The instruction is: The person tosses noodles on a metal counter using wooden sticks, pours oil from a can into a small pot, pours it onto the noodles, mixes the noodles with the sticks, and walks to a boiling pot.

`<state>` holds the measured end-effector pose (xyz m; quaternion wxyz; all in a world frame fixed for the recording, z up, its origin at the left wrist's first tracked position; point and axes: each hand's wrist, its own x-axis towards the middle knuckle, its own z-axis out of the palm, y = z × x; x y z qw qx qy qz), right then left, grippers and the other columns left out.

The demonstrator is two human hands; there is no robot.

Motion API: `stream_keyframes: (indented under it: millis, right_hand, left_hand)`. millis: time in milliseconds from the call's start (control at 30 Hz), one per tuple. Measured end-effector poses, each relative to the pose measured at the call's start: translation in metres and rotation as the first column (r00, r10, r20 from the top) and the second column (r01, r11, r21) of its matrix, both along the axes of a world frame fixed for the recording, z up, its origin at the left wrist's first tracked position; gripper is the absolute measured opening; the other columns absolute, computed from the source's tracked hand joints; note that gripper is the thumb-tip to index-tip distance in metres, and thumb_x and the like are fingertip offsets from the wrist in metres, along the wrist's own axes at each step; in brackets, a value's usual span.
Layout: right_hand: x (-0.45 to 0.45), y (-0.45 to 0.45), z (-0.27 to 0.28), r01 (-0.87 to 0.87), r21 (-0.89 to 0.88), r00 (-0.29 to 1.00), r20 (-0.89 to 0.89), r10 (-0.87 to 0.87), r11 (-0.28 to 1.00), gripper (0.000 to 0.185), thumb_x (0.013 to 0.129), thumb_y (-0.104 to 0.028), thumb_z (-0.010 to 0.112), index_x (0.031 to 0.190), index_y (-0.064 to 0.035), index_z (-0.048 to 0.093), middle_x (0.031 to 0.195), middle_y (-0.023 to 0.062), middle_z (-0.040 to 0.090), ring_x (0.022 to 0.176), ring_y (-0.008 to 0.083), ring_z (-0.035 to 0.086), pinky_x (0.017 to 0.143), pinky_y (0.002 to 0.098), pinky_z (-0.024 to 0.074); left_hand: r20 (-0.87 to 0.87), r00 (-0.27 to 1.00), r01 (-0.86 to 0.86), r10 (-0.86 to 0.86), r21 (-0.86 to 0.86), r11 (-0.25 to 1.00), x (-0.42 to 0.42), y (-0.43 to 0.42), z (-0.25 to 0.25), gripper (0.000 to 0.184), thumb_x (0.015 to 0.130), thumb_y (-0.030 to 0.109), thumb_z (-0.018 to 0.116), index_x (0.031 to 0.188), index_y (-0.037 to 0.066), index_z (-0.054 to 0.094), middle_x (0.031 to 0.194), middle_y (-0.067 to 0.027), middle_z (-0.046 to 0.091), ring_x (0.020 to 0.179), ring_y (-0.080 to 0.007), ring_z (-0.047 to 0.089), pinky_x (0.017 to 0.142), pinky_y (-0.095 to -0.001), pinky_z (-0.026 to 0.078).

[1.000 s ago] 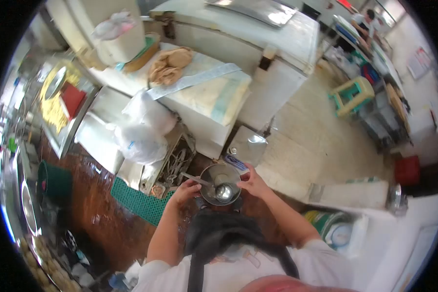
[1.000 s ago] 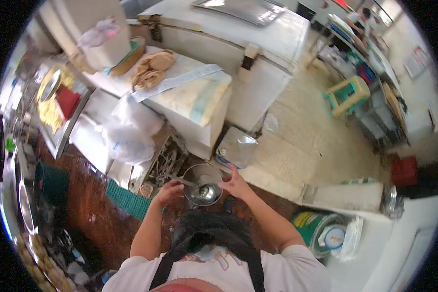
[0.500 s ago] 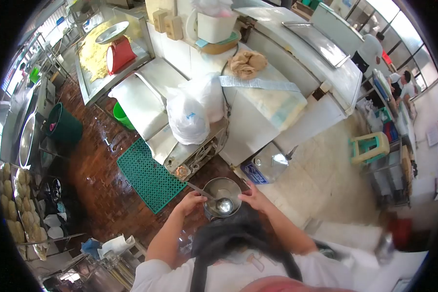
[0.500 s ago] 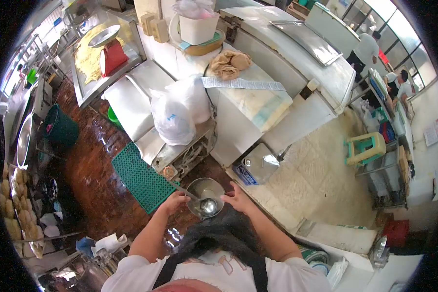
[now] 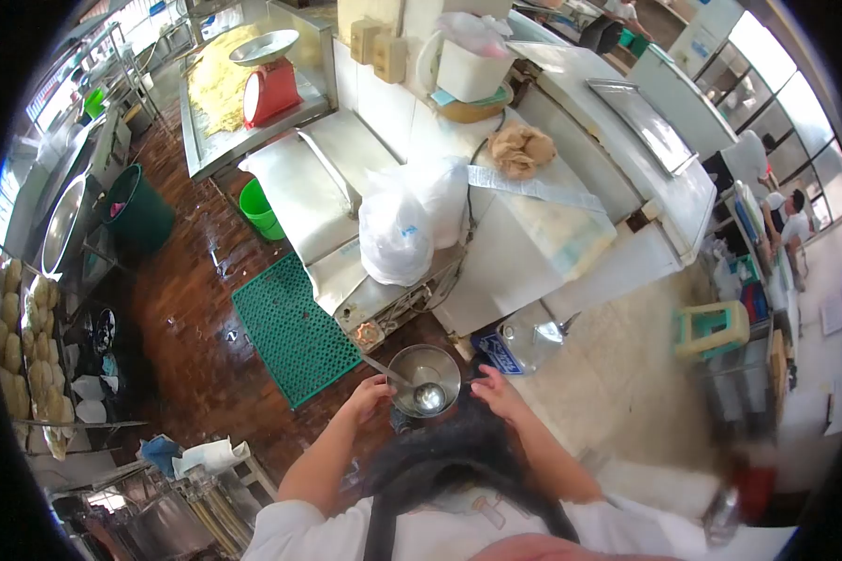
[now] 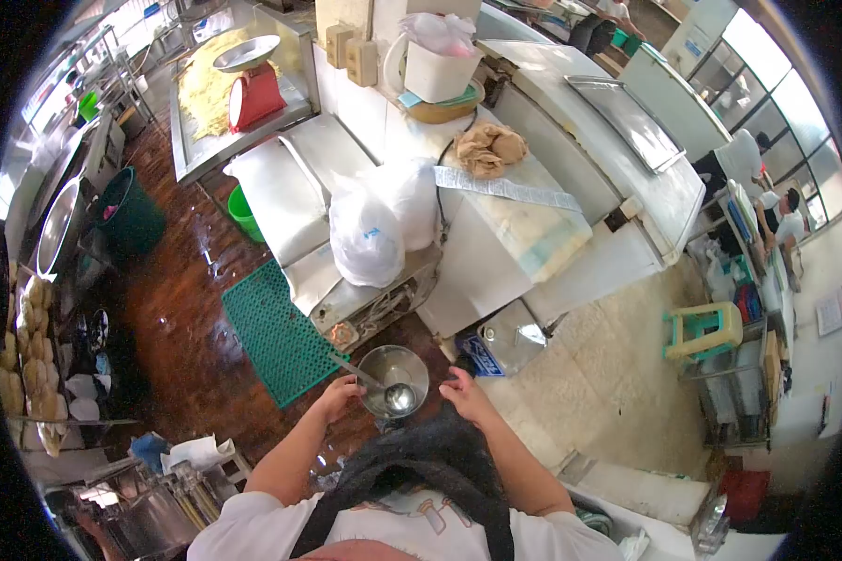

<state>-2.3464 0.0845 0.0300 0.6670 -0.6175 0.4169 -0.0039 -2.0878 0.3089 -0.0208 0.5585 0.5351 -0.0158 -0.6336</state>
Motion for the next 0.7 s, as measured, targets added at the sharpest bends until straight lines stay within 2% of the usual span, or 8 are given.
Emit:
stream_keyframes:
  millis: [167, 333, 400, 433, 467, 533, 633, 700]
  right_hand:
    - [0.004, -0.011, -0.001, 0.0, -0.015, 1.0, 0.016, 0.001, 1.0, 0.064, 0.095, -0.023, 0.069, 0.147, -0.0021, 0.039, 0.122, 0.0182, 0.064, 0.103, 0.0226, 0.065, 0.093, 0.0357, 0.0511]
    - [-0.01, -0.026, -0.006, 0.008, -0.028, 0.997, -0.082, -0.01, 1.0, 0.061, 0.096, -0.021, 0.067, 0.147, -0.0017, 0.04, 0.117, 0.0157, 0.066, 0.099, 0.0216, 0.066, 0.091, 0.0342, 0.0515]
    - [-0.018, -0.036, -0.017, -0.002, -0.019, 0.998, -0.06, 0.0, 1.0, 0.067, 0.096, -0.022, 0.066, 0.151, -0.0001, 0.034, 0.118, 0.0131, 0.063, 0.101, 0.0198, 0.063, 0.092, 0.0348, 0.0506]
    - [-0.029, -0.044, -0.038, 0.011, 0.022, 0.998, -0.066, -0.009, 1.0, 0.07, 0.097, -0.024, 0.065, 0.152, 0.0006, 0.031, 0.123, 0.0122, 0.061, 0.105, 0.0199, 0.061, 0.094, 0.0356, 0.05]
    - [-0.048, -0.059, -0.077, -0.074, -0.106, 0.994, -0.083, 0.065, 0.992, 0.072, 0.097, -0.027, 0.065, 0.154, 0.0001, 0.029, 0.121, 0.0104, 0.062, 0.105, 0.0203, 0.061, 0.094, 0.0355, 0.0496]
    - [-0.044, -0.083, -0.048, -0.115, -0.051, 0.958, -0.27, 0.097, 0.992, 0.065, 0.095, -0.031, 0.066, 0.148, -0.0037, 0.04, 0.126, 0.0138, 0.062, 0.112, 0.0252, 0.06, 0.1, 0.0379, 0.0465]
    - [-0.066, -0.139, -0.121, 0.079, -0.139, 0.911, -0.391, -0.128, 0.987, 0.065, 0.091, -0.033, 0.069, 0.143, -0.0033, 0.044, 0.125, 0.0151, 0.063, 0.1, 0.0225, 0.062, 0.085, 0.0357, 0.0511]
    - [-0.092, -0.172, -0.183, 0.21, -0.189, 0.87, -0.411, -0.271, 0.959, 0.065, 0.089, -0.03, 0.069, 0.143, -0.0038, 0.043, 0.118, 0.0133, 0.062, 0.095, 0.021, 0.061, 0.078, 0.0359, 0.0519]
  left_hand:
    - [-0.066, 0.997, -0.05, 0.049, -0.021, 0.999, 0.008, 0.0, -0.027, 0.034, 0.084, 0.009, 0.067, 0.117, 0.003, 0.064, 0.091, -0.0008, 0.065, 0.075, -0.0106, 0.059, 0.065, -0.0261, 0.046]
    - [-0.027, 0.999, -0.021, 0.02, -0.021, 1.0, 0.015, -0.02, -0.016, 0.035, 0.08, 0.008, 0.066, 0.115, 0.005, 0.065, 0.09, -0.0011, 0.065, 0.075, -0.0111, 0.058, 0.065, -0.0266, 0.045]
    - [0.016, 0.999, -0.048, 0.049, -0.007, 0.999, 0.011, -0.035, -0.001, 0.037, 0.076, 0.009, 0.066, 0.113, 0.005, 0.067, 0.089, -0.0009, 0.065, 0.077, -0.0116, 0.058, 0.067, -0.028, 0.046]
    - [-0.004, 0.998, -0.055, 0.055, -0.008, 0.998, 0.009, -0.039, -0.04, 0.032, 0.074, 0.008, 0.068, 0.105, 0.01, 0.062, 0.079, 0.0002, 0.058, 0.067, -0.0133, 0.055, 0.057, -0.0304, 0.044]
    - [0.018, 1.0, 0.011, -0.012, 0.035, 0.999, 0.008, -0.046, -0.025, 0.03, 0.075, 0.007, 0.066, 0.105, 0.01, 0.062, 0.081, -0.0001, 0.06, 0.068, -0.0137, 0.057, 0.06, -0.0302, 0.046]
    - [-0.092, 0.992, -0.083, 0.085, 0.024, 0.996, -0.007, -0.061, -0.009, 0.04, 0.079, 0.008, 0.064, 0.119, 0.005, 0.061, 0.091, -0.0028, 0.064, 0.074, -0.0139, 0.059, 0.066, -0.0298, 0.049]
    - [-0.074, 0.996, -0.046, 0.048, 0.02, 0.999, -0.024, -0.068, -0.09, 0.041, 0.082, 0.01, 0.066, 0.121, 0.0, 0.061, 0.107, -0.006, 0.067, 0.097, -0.0162, 0.061, 0.085, -0.0303, 0.048]
    - [-0.071, 0.997, -0.001, 0.008, 0.096, 0.995, -0.036, -0.08, -0.112, 0.044, 0.082, 0.011, 0.067, 0.124, -0.001, 0.06, 0.108, -0.0059, 0.066, 0.098, -0.0162, 0.061, 0.086, -0.0297, 0.048]
